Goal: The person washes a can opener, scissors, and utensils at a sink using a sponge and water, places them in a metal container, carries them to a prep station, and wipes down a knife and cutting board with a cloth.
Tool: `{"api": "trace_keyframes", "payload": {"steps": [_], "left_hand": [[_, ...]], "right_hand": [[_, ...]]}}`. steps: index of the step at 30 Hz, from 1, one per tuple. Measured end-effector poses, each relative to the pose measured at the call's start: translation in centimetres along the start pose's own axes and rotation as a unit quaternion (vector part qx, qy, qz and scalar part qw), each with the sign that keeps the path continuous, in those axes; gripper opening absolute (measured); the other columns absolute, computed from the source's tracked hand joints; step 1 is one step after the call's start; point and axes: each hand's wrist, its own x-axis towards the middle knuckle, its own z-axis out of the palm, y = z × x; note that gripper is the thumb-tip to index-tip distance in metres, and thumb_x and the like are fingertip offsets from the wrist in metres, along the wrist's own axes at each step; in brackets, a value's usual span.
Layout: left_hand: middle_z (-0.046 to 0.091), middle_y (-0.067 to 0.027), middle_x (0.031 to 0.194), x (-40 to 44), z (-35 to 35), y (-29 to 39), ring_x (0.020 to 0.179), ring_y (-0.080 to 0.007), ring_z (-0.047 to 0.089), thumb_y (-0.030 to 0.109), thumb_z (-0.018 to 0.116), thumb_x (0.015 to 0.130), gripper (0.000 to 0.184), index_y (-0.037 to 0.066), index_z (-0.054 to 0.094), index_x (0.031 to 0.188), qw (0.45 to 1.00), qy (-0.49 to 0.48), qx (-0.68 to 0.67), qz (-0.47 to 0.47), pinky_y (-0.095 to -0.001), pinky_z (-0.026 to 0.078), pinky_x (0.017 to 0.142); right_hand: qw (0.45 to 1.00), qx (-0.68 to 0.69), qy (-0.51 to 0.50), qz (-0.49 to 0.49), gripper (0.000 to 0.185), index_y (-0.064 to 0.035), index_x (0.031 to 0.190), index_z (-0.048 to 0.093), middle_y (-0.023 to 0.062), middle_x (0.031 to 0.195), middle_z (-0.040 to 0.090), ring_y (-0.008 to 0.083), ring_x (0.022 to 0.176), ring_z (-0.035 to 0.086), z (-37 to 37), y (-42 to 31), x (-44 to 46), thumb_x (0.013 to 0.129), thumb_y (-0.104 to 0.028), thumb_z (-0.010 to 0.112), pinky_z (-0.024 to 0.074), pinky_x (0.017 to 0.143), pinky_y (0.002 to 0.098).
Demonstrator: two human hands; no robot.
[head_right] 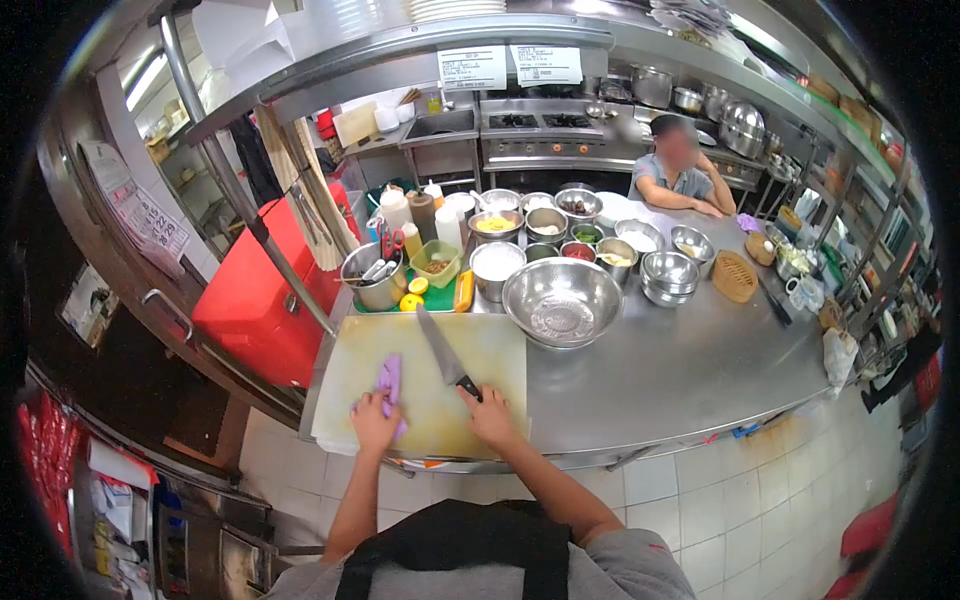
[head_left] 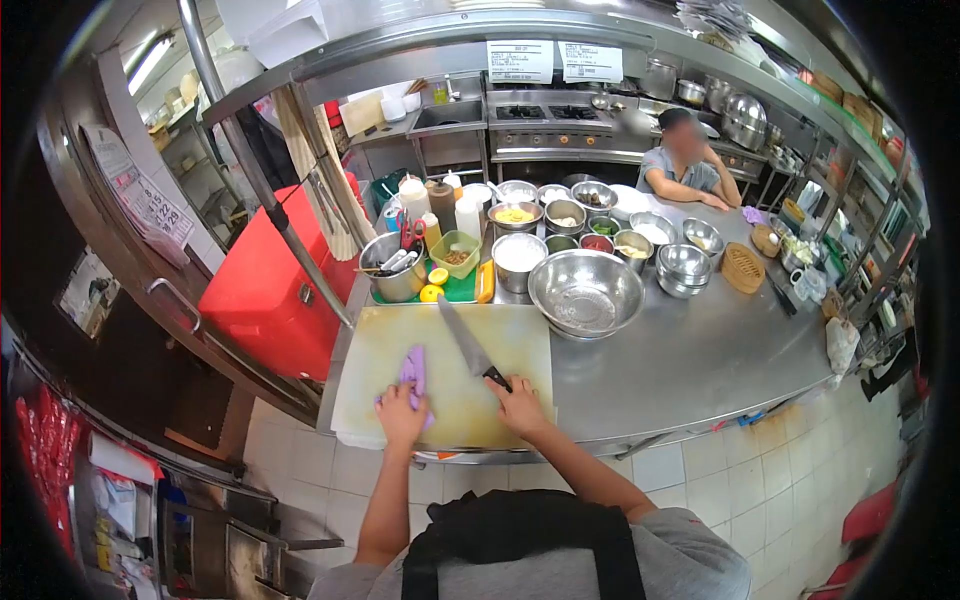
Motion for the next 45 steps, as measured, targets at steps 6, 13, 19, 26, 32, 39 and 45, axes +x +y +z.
{"api": "trace_keyframes", "payload": {"steps": [6,13,19,26,32,39,45], "left_hand": [[0.059,-0.0048,0.094,0.3,-5.2,5.9,0.090,-0.0191,0.056,0.036,0.050,0.097,0.033,0.005,0.059,0.104,0.808,0.017,-0.558,-0.189,-0.0356,0.040,0.092],[0.052,-0.0107,0.116,-3.0,-5.8,8.9,0.103,-0.0193,0.049,0.035,0.037,0.104,0.043,0.000,0.061,0.112,0.895,0.016,-0.440,-0.074,-0.0319,0.038,0.095],[0.059,-0.0093,0.111,-3.4,-8.3,3.1,0.101,-0.0186,0.054,0.043,0.030,0.104,0.054,0.000,0.062,0.110,0.885,-0.031,-0.439,-0.153,-0.0328,0.043,0.087],[0.060,-0.0098,0.110,-4.8,-5.8,-0.6,0.099,-0.0188,0.056,0.045,0.032,0.103,0.055,0.001,0.063,0.111,0.863,-0.156,-0.451,-0.165,-0.0329,0.045,0.086],[0.059,-0.0095,0.107,-0.7,-6.7,-0.1,0.096,-0.0190,0.058,0.036,0.046,0.101,0.040,0.000,0.063,0.111,0.893,-0.229,-0.387,-0.003,-0.0318,0.047,0.083],[0.060,-0.0096,0.110,3.0,-7.0,0.7,0.094,-0.0192,0.060,0.028,0.056,0.098,0.031,0.003,0.063,0.114,0.875,-0.293,-0.382,0.041,-0.0305,0.048,0.082],[0.062,-0.0072,0.112,9.8,-3.6,3.2,0.097,-0.0183,0.062,0.027,0.056,0.097,0.032,0.004,0.061,0.118,0.755,-0.365,-0.542,-0.055,-0.0315,0.050,0.086]], "right_hand": [[0.962,0.251,0.039,-0.096,0.048,-0.0147,0.132,0.055,0.0152,0.135,0.045,0.0299,0.120,0.045,-2.1,-4.9,-0.8,0.088,-0.030,0.065,0.0437,0.092,0.0399],[0.727,0.664,-0.123,0.125,0.049,-0.0053,0.126,0.057,0.0030,0.108,0.064,0.0133,0.094,0.062,-2.2,-6.4,2.8,0.090,-0.037,0.065,0.0512,0.076,0.0288],[0.846,0.511,0.005,0.152,0.047,-0.0023,0.121,0.059,0.0077,0.109,0.066,0.0151,0.095,0.063,-9.1,-0.5,3.3,0.084,-0.029,0.073,0.0530,0.079,0.0312],[0.989,0.098,-0.036,0.103,0.062,-0.0106,0.131,0.056,0.0193,0.145,0.041,0.0370,0.125,0.049,-14.7,8.9,-3.8,0.078,-0.035,0.076,0.0440,0.101,0.0453],[0.963,-0.134,0.105,0.211,0.052,-0.0213,0.135,0.054,0.0070,0.148,0.041,0.0389,0.138,0.032,-1.6,9.6,-6.9,0.088,-0.042,0.060,0.0253,0.110,0.0581],[0.914,-0.127,0.166,0.349,0.049,-0.0250,0.137,0.053,0.0075,0.148,0.042,0.0390,0.138,0.031,-2.8,10.3,-11.9,0.089,-0.032,0.060,0.0174,0.113,0.0581],[0.876,-0.131,0.162,0.435,0.051,-0.0265,0.137,0.053,0.0084,0.149,0.041,0.0430,0.138,0.030,-4.4,14.9,-10.9,0.087,-0.032,0.062,0.0153,0.112,0.0599]]}}
